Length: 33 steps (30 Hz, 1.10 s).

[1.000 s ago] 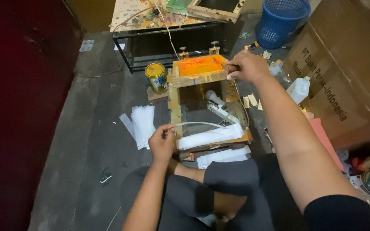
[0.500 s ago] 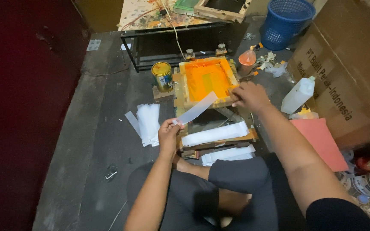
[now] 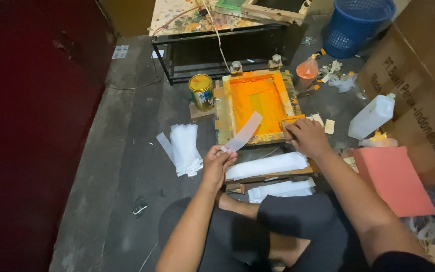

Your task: Manually screen printing orange ink onto small white paper strips using a screen frame and squeegee.

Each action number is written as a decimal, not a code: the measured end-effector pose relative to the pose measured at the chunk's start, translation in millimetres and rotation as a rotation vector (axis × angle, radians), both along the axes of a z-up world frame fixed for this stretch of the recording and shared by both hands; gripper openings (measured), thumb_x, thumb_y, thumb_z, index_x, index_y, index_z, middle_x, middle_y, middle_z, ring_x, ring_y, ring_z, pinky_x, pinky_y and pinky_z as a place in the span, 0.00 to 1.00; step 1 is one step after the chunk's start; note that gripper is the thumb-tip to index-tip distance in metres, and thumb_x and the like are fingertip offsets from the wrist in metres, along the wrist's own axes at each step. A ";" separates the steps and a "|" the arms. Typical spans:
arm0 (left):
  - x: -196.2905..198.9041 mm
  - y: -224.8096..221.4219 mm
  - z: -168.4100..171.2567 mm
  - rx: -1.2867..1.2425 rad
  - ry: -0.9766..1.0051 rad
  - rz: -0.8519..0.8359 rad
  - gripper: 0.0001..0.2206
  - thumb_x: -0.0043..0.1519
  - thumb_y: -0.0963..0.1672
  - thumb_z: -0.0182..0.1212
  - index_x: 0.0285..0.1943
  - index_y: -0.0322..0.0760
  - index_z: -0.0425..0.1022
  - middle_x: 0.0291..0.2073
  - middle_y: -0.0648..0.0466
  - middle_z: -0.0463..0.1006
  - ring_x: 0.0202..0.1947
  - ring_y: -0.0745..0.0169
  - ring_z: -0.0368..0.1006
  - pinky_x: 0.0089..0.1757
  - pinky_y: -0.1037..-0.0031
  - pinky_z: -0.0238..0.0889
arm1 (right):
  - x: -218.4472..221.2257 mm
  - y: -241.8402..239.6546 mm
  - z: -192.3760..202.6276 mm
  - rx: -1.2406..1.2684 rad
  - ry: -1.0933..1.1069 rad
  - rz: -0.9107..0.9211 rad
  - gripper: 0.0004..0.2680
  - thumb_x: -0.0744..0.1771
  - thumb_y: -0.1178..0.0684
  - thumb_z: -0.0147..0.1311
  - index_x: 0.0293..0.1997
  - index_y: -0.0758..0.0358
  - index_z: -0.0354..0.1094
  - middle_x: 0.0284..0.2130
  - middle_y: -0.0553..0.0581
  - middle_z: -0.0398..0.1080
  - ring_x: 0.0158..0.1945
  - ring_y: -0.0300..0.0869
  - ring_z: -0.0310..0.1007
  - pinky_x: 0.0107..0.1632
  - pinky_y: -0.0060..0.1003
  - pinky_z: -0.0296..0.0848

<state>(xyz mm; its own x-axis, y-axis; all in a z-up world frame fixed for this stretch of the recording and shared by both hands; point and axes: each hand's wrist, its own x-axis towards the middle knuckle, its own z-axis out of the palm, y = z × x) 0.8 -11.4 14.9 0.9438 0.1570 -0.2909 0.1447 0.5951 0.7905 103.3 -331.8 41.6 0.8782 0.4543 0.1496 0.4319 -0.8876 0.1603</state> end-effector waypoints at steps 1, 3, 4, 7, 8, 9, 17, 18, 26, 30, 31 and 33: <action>1.0 -0.3 -3.0 0.000 0.002 0.002 0.08 0.63 0.37 0.62 0.50 0.30 0.72 0.34 0.49 0.77 0.37 0.57 0.83 0.43 0.70 0.81 | -6.4 2.5 8.1 0.000 0.002 0.002 0.17 0.65 0.41 0.59 0.60 0.40 0.66 0.49 0.43 0.67 0.62 0.40 0.66 0.67 0.45 0.64; 3.9 -0.9 -8.2 -0.034 0.016 -0.011 0.07 0.62 0.36 0.63 0.47 0.29 0.72 0.34 0.48 0.78 0.37 0.55 0.83 0.44 0.68 0.81 | -18.1 7.2 25.1 0.071 0.104 -0.082 0.21 0.63 0.35 0.60 0.63 0.42 0.69 0.56 0.46 0.70 0.68 0.43 0.63 0.72 0.52 0.56; 4.0 -0.8 -7.7 -0.034 0.019 -0.007 0.07 0.62 0.36 0.63 0.47 0.29 0.72 0.34 0.48 0.78 0.37 0.55 0.83 0.44 0.68 0.81 | -24.8 13.2 28.8 0.070 0.107 -0.079 0.21 0.63 0.35 0.60 0.63 0.42 0.69 0.56 0.46 0.70 0.68 0.43 0.63 0.72 0.52 0.56; 3.1 -1.8 -4.2 -0.073 0.032 -0.012 0.07 0.62 0.36 0.64 0.46 0.29 0.72 0.34 0.47 0.78 0.39 0.53 0.83 0.45 0.65 0.81 | -45.3 37.9 27.7 0.390 0.133 -0.147 0.21 0.64 0.37 0.62 0.64 0.45 0.70 0.57 0.50 0.71 0.68 0.48 0.65 0.68 0.53 0.59; 1.2 -2.5 -1.6 -0.099 0.020 -0.017 0.07 0.62 0.36 0.64 0.45 0.29 0.71 0.34 0.46 0.78 0.39 0.52 0.83 0.45 0.65 0.81 | -53.7 51.5 19.0 0.762 0.293 -0.202 0.16 0.65 0.42 0.63 0.58 0.48 0.75 0.48 0.53 0.75 0.56 0.48 0.72 0.57 0.48 0.67; -0.8 -3.5 1.0 -0.125 0.008 -0.022 0.07 0.62 0.36 0.64 0.44 0.28 0.71 0.33 0.46 0.78 0.39 0.52 0.83 0.45 0.65 0.80 | -62.6 64.9 10.5 1.134 0.452 -0.257 0.11 0.66 0.47 0.65 0.52 0.51 0.79 0.39 0.57 0.78 0.44 0.47 0.79 0.46 0.42 0.75; -8.9 -12.4 -9.2 -0.033 0.031 -0.121 0.07 0.62 0.37 0.65 0.42 0.32 0.70 0.34 0.48 0.79 0.41 0.55 0.83 0.48 0.63 0.79 | -84.2 126.3 -28.5 1.546 0.881 -0.184 0.15 0.65 0.56 0.62 0.56 0.68 0.73 0.38 0.59 0.76 0.34 0.40 0.77 0.33 0.31 0.73; -9.5 -14.7 -13.1 -0.014 0.033 -0.143 0.06 0.62 0.37 0.65 0.42 0.31 0.71 0.34 0.47 0.80 0.41 0.54 0.83 0.48 0.63 0.79 | -84.4 125.1 -29.8 1.575 0.877 -0.189 0.15 0.64 0.57 0.62 0.55 0.70 0.73 0.38 0.59 0.75 0.35 0.41 0.77 0.33 0.31 0.74; -16.0 -19.2 -7.9 0.098 0.087 -0.301 0.09 0.61 0.37 0.68 0.43 0.32 0.70 0.36 0.45 0.81 0.40 0.53 0.83 0.46 0.65 0.79 | -82.4 117.7 -22.0 1.721 0.741 -0.208 0.06 0.64 0.57 0.62 0.42 0.66 0.78 0.27 0.56 0.74 0.31 0.36 0.72 0.37 0.28 0.72; -24.2 -19.4 9.2 0.163 0.095 -0.373 0.11 0.59 0.38 0.69 0.44 0.31 0.69 0.36 0.45 0.81 0.39 0.55 0.83 0.46 0.66 0.79 | -83.7 116.3 -5.3 1.788 0.687 -0.202 0.03 0.65 0.58 0.60 0.39 0.65 0.77 0.24 0.52 0.73 0.29 0.33 0.69 0.36 0.25 0.71; -23.5 -18.4 6.2 0.165 0.096 -0.374 0.11 0.59 0.38 0.69 0.44 0.31 0.69 0.36 0.45 0.81 0.39 0.55 0.83 0.46 0.66 0.79 | -83.3 115.4 -1.0 1.790 0.687 -0.201 0.03 0.65 0.58 0.60 0.39 0.65 0.77 0.24 0.52 0.73 0.29 0.33 0.69 0.36 0.25 0.71; -21.4 -17.5 -0.2 0.158 0.108 -0.419 0.11 0.59 0.37 0.70 0.44 0.29 0.70 0.37 0.41 0.82 0.39 0.51 0.83 0.44 0.64 0.80 | -82.1 112.2 7.6 1.839 0.638 -0.252 0.03 0.64 0.58 0.62 0.38 0.64 0.77 0.23 0.53 0.72 0.26 0.33 0.69 0.33 0.26 0.72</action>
